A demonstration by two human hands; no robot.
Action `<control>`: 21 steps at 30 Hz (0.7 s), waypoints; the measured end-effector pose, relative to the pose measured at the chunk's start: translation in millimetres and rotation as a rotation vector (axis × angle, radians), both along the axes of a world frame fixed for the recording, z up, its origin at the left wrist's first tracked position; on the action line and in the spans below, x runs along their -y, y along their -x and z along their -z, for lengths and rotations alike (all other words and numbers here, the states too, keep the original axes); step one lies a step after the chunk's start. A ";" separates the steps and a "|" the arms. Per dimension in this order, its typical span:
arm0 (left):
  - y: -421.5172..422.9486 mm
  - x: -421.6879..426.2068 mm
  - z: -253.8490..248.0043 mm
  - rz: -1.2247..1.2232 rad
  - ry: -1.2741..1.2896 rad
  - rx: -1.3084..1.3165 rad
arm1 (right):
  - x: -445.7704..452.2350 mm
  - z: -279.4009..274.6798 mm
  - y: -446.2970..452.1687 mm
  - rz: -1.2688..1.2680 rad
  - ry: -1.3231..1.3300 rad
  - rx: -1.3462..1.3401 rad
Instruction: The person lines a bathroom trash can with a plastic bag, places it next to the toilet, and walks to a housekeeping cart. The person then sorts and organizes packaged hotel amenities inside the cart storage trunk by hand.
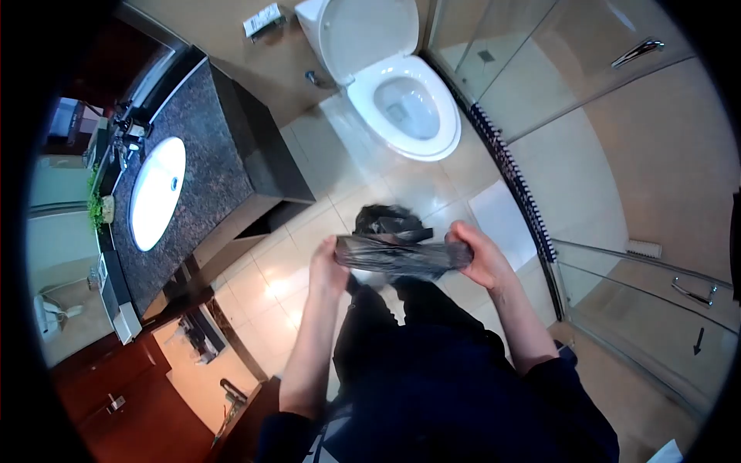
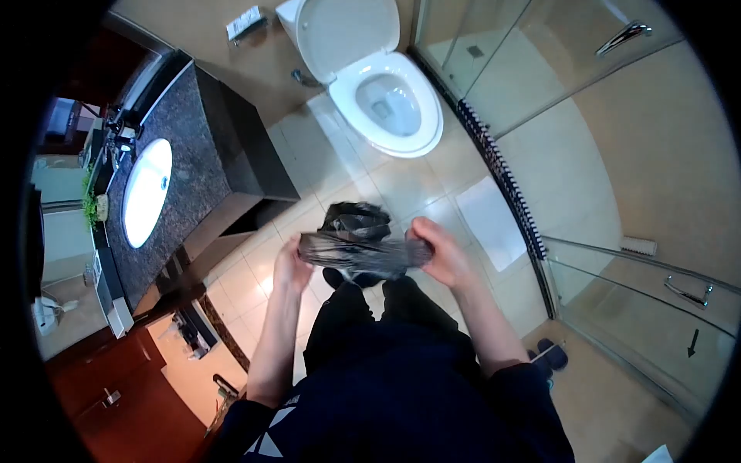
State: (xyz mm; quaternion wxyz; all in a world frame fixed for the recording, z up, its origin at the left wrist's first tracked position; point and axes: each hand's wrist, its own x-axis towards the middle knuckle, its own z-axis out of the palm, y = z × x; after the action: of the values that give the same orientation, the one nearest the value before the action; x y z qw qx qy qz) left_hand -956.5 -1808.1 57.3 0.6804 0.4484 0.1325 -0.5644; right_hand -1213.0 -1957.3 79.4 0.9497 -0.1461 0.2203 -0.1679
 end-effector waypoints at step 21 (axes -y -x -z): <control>-62.7 -101.4 302.6 1.032 -0.952 1.036 | -79.6 371.2 46.2 -1.026 0.813 -1.341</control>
State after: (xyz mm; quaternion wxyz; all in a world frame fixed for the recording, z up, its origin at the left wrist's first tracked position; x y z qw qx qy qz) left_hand -893.9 -1706.7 -245.3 0.0546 0.8892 -0.1915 -0.4120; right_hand -1259.2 -1877.8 -291.8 0.4584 -0.6126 0.5548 0.3267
